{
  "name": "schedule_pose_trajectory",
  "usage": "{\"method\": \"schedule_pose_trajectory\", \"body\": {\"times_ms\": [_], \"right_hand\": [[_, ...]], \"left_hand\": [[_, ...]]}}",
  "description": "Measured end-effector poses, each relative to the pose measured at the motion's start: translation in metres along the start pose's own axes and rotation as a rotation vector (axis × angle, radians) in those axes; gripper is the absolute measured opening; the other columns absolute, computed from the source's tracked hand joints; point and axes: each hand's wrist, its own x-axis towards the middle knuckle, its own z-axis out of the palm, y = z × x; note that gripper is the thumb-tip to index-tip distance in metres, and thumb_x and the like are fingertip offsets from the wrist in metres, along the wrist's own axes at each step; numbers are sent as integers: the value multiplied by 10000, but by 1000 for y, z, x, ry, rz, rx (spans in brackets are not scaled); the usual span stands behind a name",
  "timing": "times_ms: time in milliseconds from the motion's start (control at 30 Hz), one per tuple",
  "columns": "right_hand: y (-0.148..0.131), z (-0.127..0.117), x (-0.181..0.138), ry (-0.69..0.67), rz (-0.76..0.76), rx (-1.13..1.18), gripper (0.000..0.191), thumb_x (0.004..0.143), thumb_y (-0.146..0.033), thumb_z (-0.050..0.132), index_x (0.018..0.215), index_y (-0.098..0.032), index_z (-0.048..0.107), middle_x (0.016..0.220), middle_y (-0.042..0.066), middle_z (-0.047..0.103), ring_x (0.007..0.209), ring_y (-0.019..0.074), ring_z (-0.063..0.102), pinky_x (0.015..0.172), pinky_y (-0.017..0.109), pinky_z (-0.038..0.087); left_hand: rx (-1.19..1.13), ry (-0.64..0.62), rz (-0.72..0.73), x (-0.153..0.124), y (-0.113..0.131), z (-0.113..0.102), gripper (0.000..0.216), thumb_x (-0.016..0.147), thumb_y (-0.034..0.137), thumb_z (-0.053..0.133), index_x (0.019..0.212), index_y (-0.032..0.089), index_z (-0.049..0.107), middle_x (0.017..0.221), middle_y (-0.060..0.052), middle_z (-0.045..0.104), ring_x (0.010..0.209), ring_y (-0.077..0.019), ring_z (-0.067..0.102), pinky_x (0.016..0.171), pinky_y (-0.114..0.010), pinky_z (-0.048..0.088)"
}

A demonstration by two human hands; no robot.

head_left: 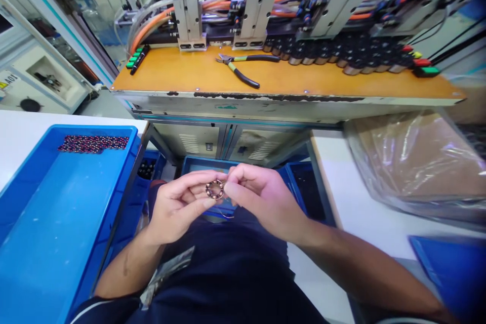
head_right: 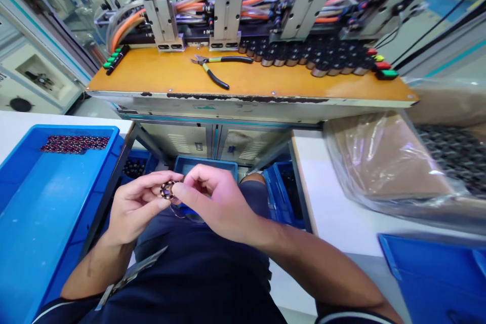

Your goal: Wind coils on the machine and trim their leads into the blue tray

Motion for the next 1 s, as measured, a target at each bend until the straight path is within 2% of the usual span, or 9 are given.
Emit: {"method": "schedule_pose_trajectory", "body": {"times_ms": [167,300,367,467,633,733,867,933,1000], "right_hand": [[4,2,0,3,-3,0,217,847,-294,627,694,-155,558,617,-22,544,552,75,478,527,197,401],[7,1,-4,-21,-26,-21,231,861,-292,610,682,-160,547,622,-23,530,570,80,467,543,212,387],[10,-3,-6,-35,-24,-19,242,871,-291,606,677,-163,540,620,-22,521,580,87,464,550,224,375],[10,-10,-9,-30,-17,13,260,888,-332,618,702,-167,543,619,-24,512,586,99,478,564,244,382],[-5,-11,-6,-88,88,-82,259,827,-367,708,741,-154,587,654,-13,545,582,96,487,536,228,373],[-9,-13,-4,-115,106,-67,264,820,-350,708,697,-156,578,638,-12,548,577,94,490,541,223,382],[-10,-26,-1,-84,64,-150,280,862,-337,648,660,-160,568,606,-2,544,567,99,490,536,225,382],[-14,-30,3,-87,14,-229,213,864,-332,659,746,-160,614,685,10,572,613,106,511,562,228,407],[-21,-28,10,-158,-83,-283,170,839,-322,709,896,-170,657,839,30,607,726,123,550,652,242,457]], "left_hand": [[-38,-62,-17,-3,-4,-3,408,808,43,697,1181,208,708,1222,-136,700,1042,-215,720,892,-304,609],[-123,-23,-25,-1,-12,-4,426,724,128,803,1134,216,731,1205,-107,666,894,-162,726,799,-252,613],[-147,26,-45,0,-14,-4,385,733,113,794,1097,225,743,1135,-80,687,808,-125,722,745,-215,605],[-166,60,-74,-1,-11,-3,408,744,64,772,1110,239,729,1062,-65,732,793,-128,737,743,-216,609],[-16,27,-49,1,4,0,322,683,49,809,977,165,748,1068,-110,733,839,-154,738,724,-208,609],[36,-8,-36,2,8,-1,309,690,60,805,979,158,752,1069,-122,724,839,-154,729,716,-213,607],[-19,-55,-109,-1,9,-6,327,701,54,795,1006,161,749,1063,-126,730,806,-144,726,721,-216,602],[-59,-83,-165,-2,9,-8,338,703,52,792,1017,170,746,1096,-123,721,804,-139,721,729,-224,598],[-75,-127,-222,-2,10,-8,341,707,60,791,1023,181,746,1081,-105,716,801,-133,709,728,-226,588]]}}
